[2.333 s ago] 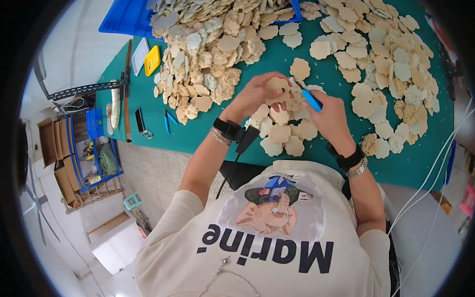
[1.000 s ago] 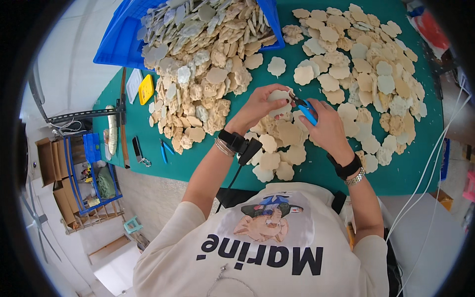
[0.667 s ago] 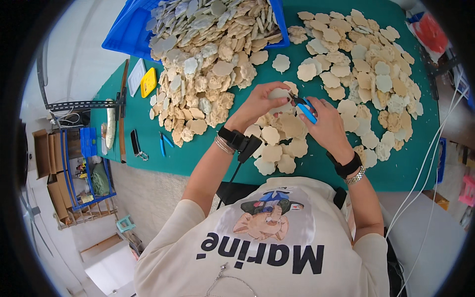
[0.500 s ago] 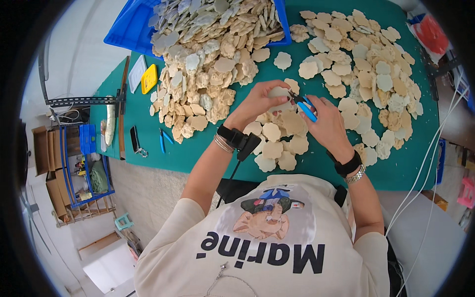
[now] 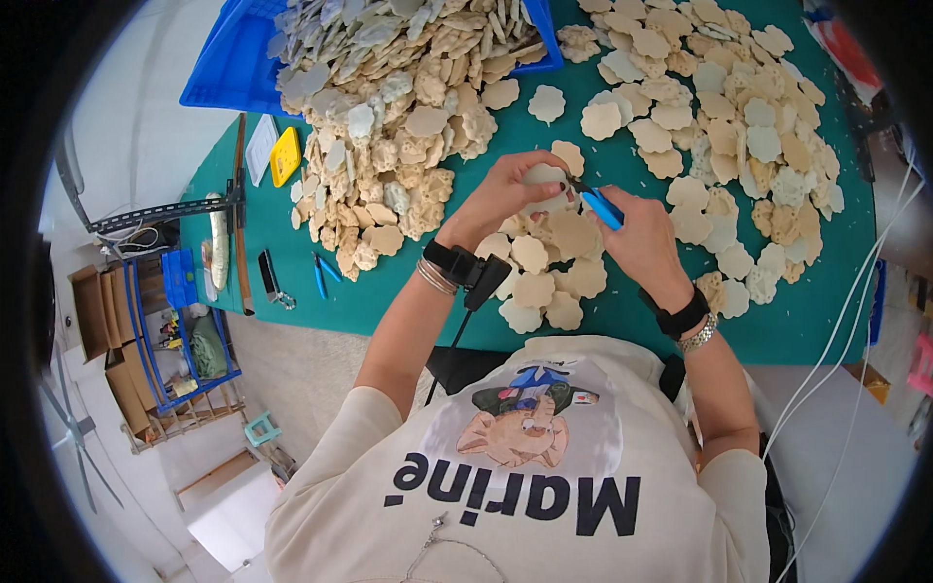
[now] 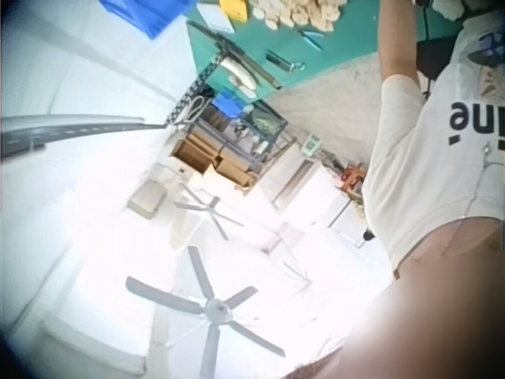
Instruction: The person repeatedly picks up irregular beige craft pieces from a green worktable and trims their edges using blue-handled scissors. Trimmed pieces are placed back on the table among other similar items. The person handles the pieces one at a time throughout the clip.
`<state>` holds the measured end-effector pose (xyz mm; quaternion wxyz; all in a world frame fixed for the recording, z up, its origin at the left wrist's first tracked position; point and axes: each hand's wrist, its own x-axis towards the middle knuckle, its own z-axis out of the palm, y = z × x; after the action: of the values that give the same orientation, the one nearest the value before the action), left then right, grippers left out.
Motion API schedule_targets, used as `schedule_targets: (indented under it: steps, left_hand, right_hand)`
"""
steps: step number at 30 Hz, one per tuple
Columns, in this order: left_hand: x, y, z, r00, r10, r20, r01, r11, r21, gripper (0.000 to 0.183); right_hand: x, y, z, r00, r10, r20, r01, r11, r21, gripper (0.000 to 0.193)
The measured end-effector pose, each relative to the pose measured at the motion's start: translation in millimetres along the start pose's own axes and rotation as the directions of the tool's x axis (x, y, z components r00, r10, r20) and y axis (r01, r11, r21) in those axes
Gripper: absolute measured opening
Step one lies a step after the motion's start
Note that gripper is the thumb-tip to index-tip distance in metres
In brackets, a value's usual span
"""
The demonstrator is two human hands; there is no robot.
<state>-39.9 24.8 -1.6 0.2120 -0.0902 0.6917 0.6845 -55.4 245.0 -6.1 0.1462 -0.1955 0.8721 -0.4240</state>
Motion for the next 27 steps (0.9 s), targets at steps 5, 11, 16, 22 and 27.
schedule_targets:
  steps: [5,11,16,22,27]
  left_hand:
    - [22.8,-4.5,-1.0,0.943,0.187,0.275,-0.257,0.934,0.249,0.013]
    - [91.7,-6.9,-28.6,0.955,0.297,-0.013,-0.113,0.404,0.908,0.027]
    - [126.6,-15.6,-61.9,0.836,0.480,0.266,-0.256,-0.087,0.963,0.054]
    - [101.5,-11.2,-65.9,0.977,0.204,-0.064,-0.052,0.519,0.853,0.032]
    - [42.3,-8.4,-34.0,1.000,0.015,-0.011,-0.014,0.991,0.135,0.024]
  right_hand:
    - [12.0,27.5,0.7,0.988,0.137,-0.071,-0.121,0.972,0.200,0.031]
    - [14.5,55.4,-10.4,0.965,0.249,-0.078,-0.238,0.963,0.130,0.028]
    - [16.6,58.1,-8.1,0.963,0.217,-0.158,-0.189,0.966,0.175,0.033]
    - [20.2,41.9,-4.8,0.979,0.193,-0.060,-0.187,0.977,0.102,0.035]
    - [24.6,29.7,8.8,0.997,0.062,-0.051,-0.059,0.996,0.067,0.044]
